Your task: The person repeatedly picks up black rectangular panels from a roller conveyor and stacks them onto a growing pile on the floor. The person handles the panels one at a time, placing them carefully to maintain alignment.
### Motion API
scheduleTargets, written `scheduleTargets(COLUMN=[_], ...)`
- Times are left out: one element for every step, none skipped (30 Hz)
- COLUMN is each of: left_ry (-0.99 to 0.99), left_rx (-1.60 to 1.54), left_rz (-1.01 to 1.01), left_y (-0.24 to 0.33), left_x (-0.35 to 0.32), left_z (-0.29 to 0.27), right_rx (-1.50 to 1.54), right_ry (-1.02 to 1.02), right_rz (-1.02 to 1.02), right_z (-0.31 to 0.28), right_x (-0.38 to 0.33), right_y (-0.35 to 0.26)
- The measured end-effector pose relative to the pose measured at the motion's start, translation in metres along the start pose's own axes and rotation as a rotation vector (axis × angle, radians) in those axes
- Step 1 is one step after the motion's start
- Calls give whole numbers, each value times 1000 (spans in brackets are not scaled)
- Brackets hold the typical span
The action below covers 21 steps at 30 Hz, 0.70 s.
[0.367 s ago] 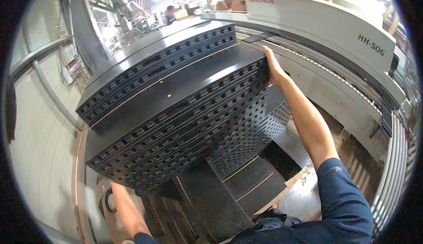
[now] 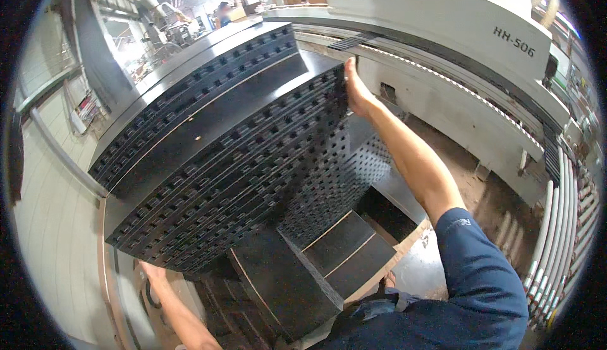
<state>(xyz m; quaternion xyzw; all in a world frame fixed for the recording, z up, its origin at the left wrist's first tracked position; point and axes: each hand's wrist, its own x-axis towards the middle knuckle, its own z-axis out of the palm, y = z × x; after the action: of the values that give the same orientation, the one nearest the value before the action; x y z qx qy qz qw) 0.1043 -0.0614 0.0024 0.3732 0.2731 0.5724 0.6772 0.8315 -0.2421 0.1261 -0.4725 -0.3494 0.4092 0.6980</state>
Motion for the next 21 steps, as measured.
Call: scheduleTargets(left_ry=[30,50,52,139,224,245,220,377,536,608,690,715,744,723,701,519,343,300,181,83,36], left_rx=[31,54,53,34,9,81,124,246,374,454,535,547,560,536,518,528,534,605,538,603,659], left_rz=[16,36,92,134,172,232,258,256,265,269,258,276,295,305,296,253,222,212,227,206,200], left_y=[17,24,30,17,1,19,19,11,4,-3,-16,-33,-51,-70,-86,-108,-128,-140,-152,-161,-171], left_x=[-21,-27,-20,-26,-34,-56,-69,-88,-111,-137,-171,-191,-207,-218,-228,-233,-229,-226,-220,-205,-192], left_z=[22,35,7,36,70,41,17,7,5,19,32,41,46,45,67,93,165,240,295,331,368], right_rx=[-34,-27,-16,-73,-138,-226,-286,-279,-262,-257,-262,-251,-240,-172,-113,-60,-5,-5,-10,12,26], right_ry=[96,97,95,112,133,69,76,106,129,154,176,241,303,348,402,493,570,598,621,633,646], right_rz=[-19,-2,16,-2,-21,-136,-219,-169,-122,-68,2,38,76,127,194,232,264,290,321,329,339], right_z=[18,31,35,-6,-53,-8,-26,-46,-64,-83,-104,-131,-156,-181,-203,-224,-242,-263,-281,-288,-298], right_x=[-12,-23,-31,-31,-35,-59,-76,-95,-115,-136,-163,-187,-212,-235,-262,-290,-309,-328,-342,-352,-363], right_y=[6,10,11,30,44,43,53,62,73,83,93,107,121,132,142,151,157,161,161,161,158])
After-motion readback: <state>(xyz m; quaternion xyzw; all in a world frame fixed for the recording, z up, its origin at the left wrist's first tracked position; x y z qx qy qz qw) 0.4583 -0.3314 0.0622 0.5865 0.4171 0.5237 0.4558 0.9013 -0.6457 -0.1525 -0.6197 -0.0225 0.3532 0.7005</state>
